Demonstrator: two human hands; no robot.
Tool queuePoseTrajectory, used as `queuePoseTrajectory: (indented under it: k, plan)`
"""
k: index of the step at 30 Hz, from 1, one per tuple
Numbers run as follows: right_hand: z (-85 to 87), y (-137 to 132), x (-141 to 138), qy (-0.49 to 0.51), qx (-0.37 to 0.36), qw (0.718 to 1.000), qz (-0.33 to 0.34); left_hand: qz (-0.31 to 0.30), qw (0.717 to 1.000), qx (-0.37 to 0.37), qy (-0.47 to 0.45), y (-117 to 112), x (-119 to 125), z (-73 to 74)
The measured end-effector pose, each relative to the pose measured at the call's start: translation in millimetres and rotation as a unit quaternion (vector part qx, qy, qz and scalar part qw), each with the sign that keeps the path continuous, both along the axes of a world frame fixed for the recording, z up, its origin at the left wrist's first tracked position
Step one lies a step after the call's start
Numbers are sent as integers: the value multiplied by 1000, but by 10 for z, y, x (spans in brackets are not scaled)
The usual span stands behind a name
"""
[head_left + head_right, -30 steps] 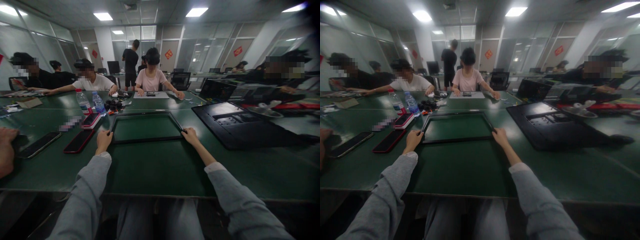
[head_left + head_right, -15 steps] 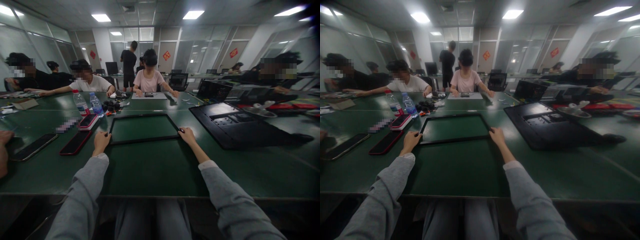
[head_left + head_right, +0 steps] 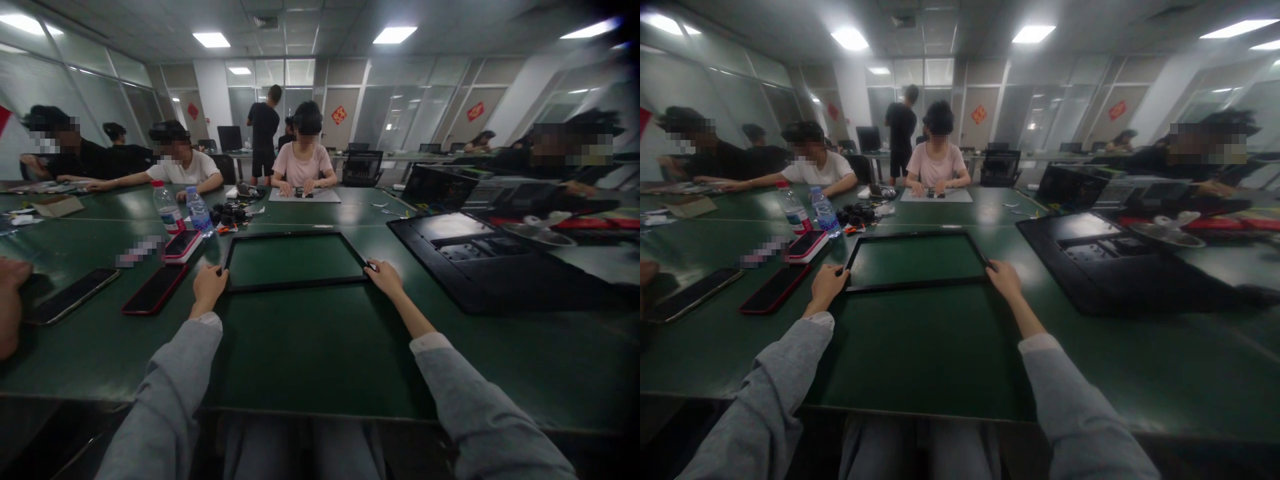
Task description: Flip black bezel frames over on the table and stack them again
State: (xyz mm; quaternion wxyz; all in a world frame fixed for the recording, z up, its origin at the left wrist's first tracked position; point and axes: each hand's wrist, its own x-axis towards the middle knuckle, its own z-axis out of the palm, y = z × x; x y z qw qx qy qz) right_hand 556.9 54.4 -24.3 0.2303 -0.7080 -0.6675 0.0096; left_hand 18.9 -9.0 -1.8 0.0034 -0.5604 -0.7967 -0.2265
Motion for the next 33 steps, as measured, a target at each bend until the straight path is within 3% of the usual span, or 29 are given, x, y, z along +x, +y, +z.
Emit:
queuePoseTrajectory:
  k: [33]
  plan:
    - [32,-34,-36,-9,4,1000,-4,-1,1000,-4,0,-9,-4,8]
